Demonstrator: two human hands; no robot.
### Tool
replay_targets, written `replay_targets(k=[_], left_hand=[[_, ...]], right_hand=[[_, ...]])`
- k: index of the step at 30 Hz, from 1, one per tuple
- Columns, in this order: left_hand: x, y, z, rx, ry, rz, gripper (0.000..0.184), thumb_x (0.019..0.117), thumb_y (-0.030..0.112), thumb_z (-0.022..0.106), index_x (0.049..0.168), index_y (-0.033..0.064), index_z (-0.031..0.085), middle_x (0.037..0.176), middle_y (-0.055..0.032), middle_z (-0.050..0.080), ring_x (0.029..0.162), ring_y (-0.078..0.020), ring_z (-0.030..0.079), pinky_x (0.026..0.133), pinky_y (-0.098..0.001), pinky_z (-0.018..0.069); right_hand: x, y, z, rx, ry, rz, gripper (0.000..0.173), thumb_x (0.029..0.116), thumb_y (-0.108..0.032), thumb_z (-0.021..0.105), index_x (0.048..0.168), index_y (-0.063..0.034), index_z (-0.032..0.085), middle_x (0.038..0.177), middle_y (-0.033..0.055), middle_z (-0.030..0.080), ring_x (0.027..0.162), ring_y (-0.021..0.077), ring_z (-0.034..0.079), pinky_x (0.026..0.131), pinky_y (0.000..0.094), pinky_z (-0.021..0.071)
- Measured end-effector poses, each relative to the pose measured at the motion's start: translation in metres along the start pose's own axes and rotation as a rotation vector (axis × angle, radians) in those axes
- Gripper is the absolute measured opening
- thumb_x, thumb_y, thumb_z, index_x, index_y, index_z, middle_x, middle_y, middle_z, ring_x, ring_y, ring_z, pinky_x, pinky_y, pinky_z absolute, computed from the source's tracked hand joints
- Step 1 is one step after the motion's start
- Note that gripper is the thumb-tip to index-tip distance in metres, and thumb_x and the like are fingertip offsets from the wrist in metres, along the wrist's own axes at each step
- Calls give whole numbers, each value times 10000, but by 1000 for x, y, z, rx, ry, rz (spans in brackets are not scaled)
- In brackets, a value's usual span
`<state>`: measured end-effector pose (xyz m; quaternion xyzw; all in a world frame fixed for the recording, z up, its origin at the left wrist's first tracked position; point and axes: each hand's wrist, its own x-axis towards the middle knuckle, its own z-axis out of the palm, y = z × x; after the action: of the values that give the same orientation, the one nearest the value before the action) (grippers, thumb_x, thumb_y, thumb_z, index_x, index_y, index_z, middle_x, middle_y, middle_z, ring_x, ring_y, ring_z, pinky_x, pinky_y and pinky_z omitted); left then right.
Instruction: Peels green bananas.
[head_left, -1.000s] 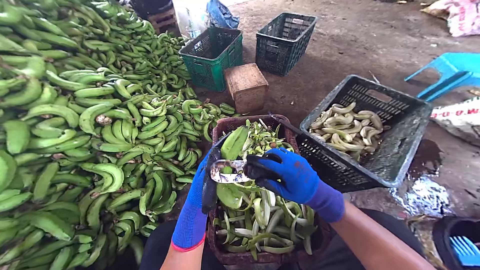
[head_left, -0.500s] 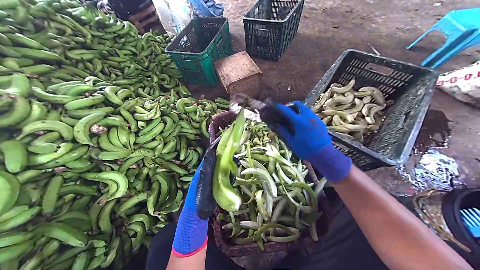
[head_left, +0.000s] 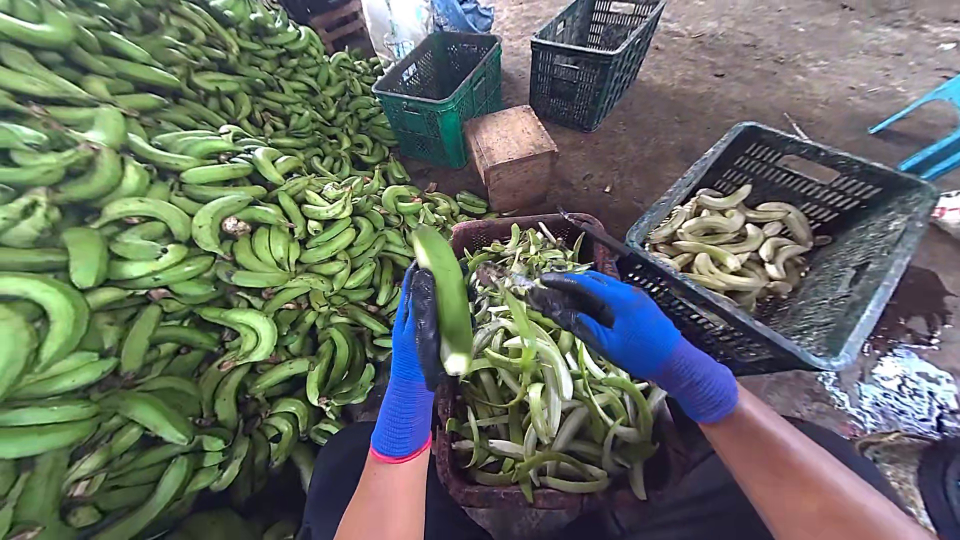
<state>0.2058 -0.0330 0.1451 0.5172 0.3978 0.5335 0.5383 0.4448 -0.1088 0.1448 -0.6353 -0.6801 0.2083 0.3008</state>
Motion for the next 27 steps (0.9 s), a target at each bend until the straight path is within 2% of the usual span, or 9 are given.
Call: replay_targets(k=[2, 6, 9, 12, 15, 17, 20, 24, 27], left_hand=[[1, -4, 0, 120, 45, 162, 488, 1077, 262, 314, 1497, 17, 352, 1180, 13, 633, 1000, 7, 635, 889, -210, 548], [6, -8, 2, 64, 123, 294, 494, 1089, 267, 303, 1518, 24, 272, 1209, 25, 619, 1006, -20, 650, 873, -232, 569], [2, -4, 3, -51, 76, 206, 520, 1093, 355, 303, 1533, 84, 257, 1221, 28, 623, 1027, -42, 653, 879, -241, 567], [-4, -3, -4, -243, -82, 115, 528, 1052, 515, 425, 1430, 146, 419, 1153, 7, 693, 956, -110, 702, 799, -280, 605], [-15, 12, -4, -70, -203, -23, 340, 1093, 344, 342, 1297, 150, 533, 1005, 85, 688, 894, 5, 666, 776, -188, 574], [-20, 19, -7, 198, -321, -147, 390, 1084, 280, 353, 1389, 89, 503, 1028, 45, 663, 876, 23, 641, 786, -177, 558], [-22, 13, -8, 378, -533, -198, 526, 1058, 328, 379, 1508, 60, 421, 1176, -36, 659, 940, -22, 652, 844, -231, 565], [-10, -3, -2, 261, -273, -178, 461, 1080, 249, 329, 1491, 65, 431, 1151, -47, 657, 944, -34, 642, 850, -241, 549], [2, -14, 0, -62, -21, -83, 380, 1108, 236, 268, 1392, 106, 485, 1087, 16, 661, 946, -17, 641, 832, -224, 554]], right_hand=[[-5, -5, 6, 42, -56, -99, 438, 960, -357, 622, 1359, -183, 668, 1175, 114, 701, 1034, 275, 687, 860, 539, 555], [-5, -11, 18, -10, -134, -279, 462, 944, -375, 638, 1350, -158, 681, 1154, 158, 712, 1003, 335, 702, 817, 563, 563], [4, -15, 15, -85, -121, -338, 447, 950, -411, 641, 1342, -202, 691, 1083, 135, 715, 947, 308, 699, 769, 526, 571], [14, -18, 11, -180, -5, -428, 413, 905, -373, 684, 1280, -207, 731, 1026, 148, 700, 886, 322, 687, 705, 509, 564], [28, -12, 0, -301, 180, -509, 467, 895, -470, 657, 1295, -239, 725, 1066, 178, 692, 925, 380, 671, 713, 543, 541], [36, -2, -10, -362, 271, -462, 490, 924, -496, 628, 1342, -248, 691, 1118, 217, 683, 970, 437, 657, 745, 589, 519], [43, 7, -26, -280, 332, -240, 466, 949, -281, 642, 1400, -165, 642, 1200, 258, 658, 1065, 477, 638, 856, 629, 510], [31, 1, -19, -105, 208, -62, 607, 894, -306, 707, 1473, -197, 563, 1254, 215, 624, 1064, 387, 642, 849, 612, 532], [11, -13, 16, -64, 26, -152, 615, 844, -414, 752, 1417, -230, 626, 1152, 157, 664, 964, 329, 674, 755, 567, 559]])
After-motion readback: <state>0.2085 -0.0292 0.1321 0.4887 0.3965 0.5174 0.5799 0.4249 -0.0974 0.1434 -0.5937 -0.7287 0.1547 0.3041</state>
